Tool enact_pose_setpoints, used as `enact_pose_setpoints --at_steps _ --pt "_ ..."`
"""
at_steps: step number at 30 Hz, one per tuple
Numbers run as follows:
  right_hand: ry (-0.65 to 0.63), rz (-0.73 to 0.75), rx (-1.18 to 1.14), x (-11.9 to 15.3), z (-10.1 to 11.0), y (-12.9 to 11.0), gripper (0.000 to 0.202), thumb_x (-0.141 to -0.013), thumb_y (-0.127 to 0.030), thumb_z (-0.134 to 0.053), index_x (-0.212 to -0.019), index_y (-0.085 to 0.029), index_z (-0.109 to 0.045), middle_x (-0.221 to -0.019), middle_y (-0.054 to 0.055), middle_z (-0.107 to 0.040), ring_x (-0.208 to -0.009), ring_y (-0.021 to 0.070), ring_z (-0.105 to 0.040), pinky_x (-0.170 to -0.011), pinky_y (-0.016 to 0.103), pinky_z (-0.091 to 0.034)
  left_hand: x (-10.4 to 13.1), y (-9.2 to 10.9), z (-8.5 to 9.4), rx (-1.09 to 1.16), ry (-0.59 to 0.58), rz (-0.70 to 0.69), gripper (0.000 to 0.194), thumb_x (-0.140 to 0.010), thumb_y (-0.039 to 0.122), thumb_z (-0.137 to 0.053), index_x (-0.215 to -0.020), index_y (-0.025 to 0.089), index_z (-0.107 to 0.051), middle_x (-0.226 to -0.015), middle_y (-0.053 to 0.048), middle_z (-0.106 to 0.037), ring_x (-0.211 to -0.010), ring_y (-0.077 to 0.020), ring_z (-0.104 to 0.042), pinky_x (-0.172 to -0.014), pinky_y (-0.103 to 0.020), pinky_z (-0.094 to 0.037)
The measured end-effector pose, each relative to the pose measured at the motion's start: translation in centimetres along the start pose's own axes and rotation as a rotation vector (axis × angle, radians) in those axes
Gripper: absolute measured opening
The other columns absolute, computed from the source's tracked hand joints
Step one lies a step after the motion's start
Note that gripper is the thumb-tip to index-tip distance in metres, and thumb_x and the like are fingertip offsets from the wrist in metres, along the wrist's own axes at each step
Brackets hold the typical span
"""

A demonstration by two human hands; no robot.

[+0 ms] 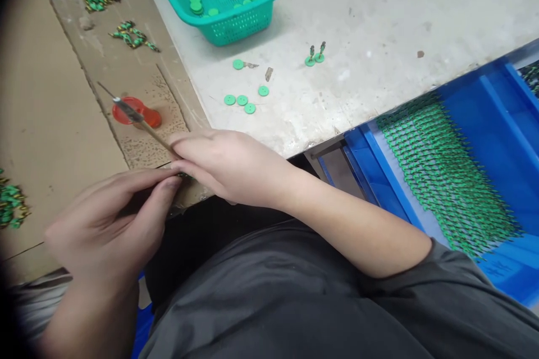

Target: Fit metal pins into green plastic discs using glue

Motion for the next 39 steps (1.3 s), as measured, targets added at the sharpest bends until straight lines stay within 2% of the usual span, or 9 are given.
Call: enact_pose_setpoints --at_steps 5,11,21,23,25,29,32,35,39 --pt "-0.002 0.005 -0.026 -0.1 -0.1 0.2 0.029 -0.122 -0.032 -0.049 -0.100 -0.024 -0.068 -0.111 0.006 -0.081 -0.111 0.0220 -0.077 -0.102 0.035 -0.061 0.1 -0.2 0.3 -0.026 0.000 0.019 0.028 -0.095 0.012 -0.088 -0.115 0.031 -0.089 -0.107 0.005 -0.089 -0.097 -0.0093 -0.083 -0.096 -0.018 -0.060" --pt "-0.024 0.081 -0.055 -0.3 0.0 -0.2 0.027 -0.121 -0.026 -0.049 -0.105 -0.023 -0.070 -0.117 0.006 -0.080 -0.116 0.0204 -0.076 -0.107 0.034 -0.060 0.1 -0.2 0.1 -0.043 0.008 0.026 0.024 -0.095 0.017 -0.088 -0.113 0.033 -0.090 -0.104 0.003 -0.089 -0.092 -0.0157 -0.084 -0.089 -0.026 -0.064" --pt "-0.098 0.031 -0.033 -0.8 -0.2 -0.3 0.025 -0.120 -0.018 -0.051 -0.105 -0.021 -0.071 -0.112 0.004 -0.077 -0.111 0.0180 -0.072 -0.104 0.032 -0.059 0.0 -0.4 0.0 -0.029 0.015 0.039 0.019 -0.095 0.018 -0.087 -0.109 0.030 -0.090 -0.102 0.002 -0.089 -0.093 -0.0130 -0.083 -0.091 -0.022 -0.061" --pt "-0.056 -0.003 -0.068 -0.5 -0.1 -0.2 0.026 -0.120 -0.020 -0.052 -0.100 -0.021 -0.070 -0.110 0.003 -0.078 -0.110 0.0179 -0.074 -0.104 0.032 -0.059 0.0 -0.6 0.0 0.018 0.008 0.120 0.018 -0.094 0.020 -0.088 -0.107 0.031 -0.091 -0.102 0.001 -0.089 -0.094 -0.0134 -0.083 -0.091 -0.021 -0.061" --pt "0.080 -0.067 -0.133 0.3 0.4 0.0 0.025 -0.119 -0.028 -0.057 -0.100 -0.020 -0.070 -0.107 0.004 -0.079 -0.106 0.0185 -0.076 -0.100 0.032 -0.061 0.0 -0.9 0.2 0.111 0.007 0.252 0.015 -0.091 0.023 -0.090 -0.103 0.032 -0.091 -0.100 0.001 -0.089 -0.091 -0.0131 -0.081 -0.088 -0.021 -0.061" --pt "0.348 -0.254 -0.364 2.9 1.6 0.6 0.020 -0.115 -0.037 -0.067 -0.110 -0.018 -0.071 -0.101 0.005 -0.079 -0.091 0.0179 -0.081 -0.085 0.030 -0.066 -0.1 -1.0 2.2 0.321 0.000 0.464 0.004 -0.094 0.031 -0.087 -0.095 0.028 -0.089 -0.079 0.000 -0.082 -0.061 -0.0102 -0.069 -0.060 -0.020 -0.055" --pt "0.280 -0.273 -0.283 3.9 1.6 0.3 0.014 -0.112 -0.030 -0.069 -0.107 -0.019 -0.074 -0.098 0.006 -0.081 -0.091 0.0200 -0.082 -0.086 0.032 -0.066 -0.5 -0.6 4.1 0.497 -0.079 0.553 0.022 -0.095 0.045 -0.085 -0.090 0.024 -0.086 -0.064 -0.001 -0.071 -0.049 -0.0118 -0.059 -0.045 -0.022 -0.046" --pt "0.221 -0.228 -0.159 4.0 1.6 -0.1 0.012 -0.111 -0.025 -0.069 -0.103 -0.020 -0.077 -0.101 0.008 -0.084 -0.095 0.0218 -0.082 -0.089 0.034 -0.065 -1.1 0.0 5.0 0.717 -0.171 0.653 0.036 -0.087 0.055 -0.094 -0.086 0.020 -0.084 -0.062 -0.002 -0.067 -0.050 -0.0102 -0.055 -0.045 -0.019 -0.043" --pt "0.237 -0.201 -0.184 3.8 1.4 -0.2 0.014 -0.110 -0.023 -0.068 -0.099 -0.022 -0.077 -0.098 0.007 -0.084 -0.093 0.0222 -0.082 -0.088 0.034 -0.065 -1.5 0.9 4.9 0.886 -0.248 0.738 0.046 -0.079 0.061 -0.100 -0.083 0.018 -0.084 -0.063 -0.002 -0.065 -0.051 -0.0073 -0.051 -0.047 -0.016 -0.041"
Point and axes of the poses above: each hand's wrist, its own x-axis away from the middle knuckle, its own z-axis out of the back of the hand, y = z × x, the point moved 5 cm from there along -x, towards the middle knuckle
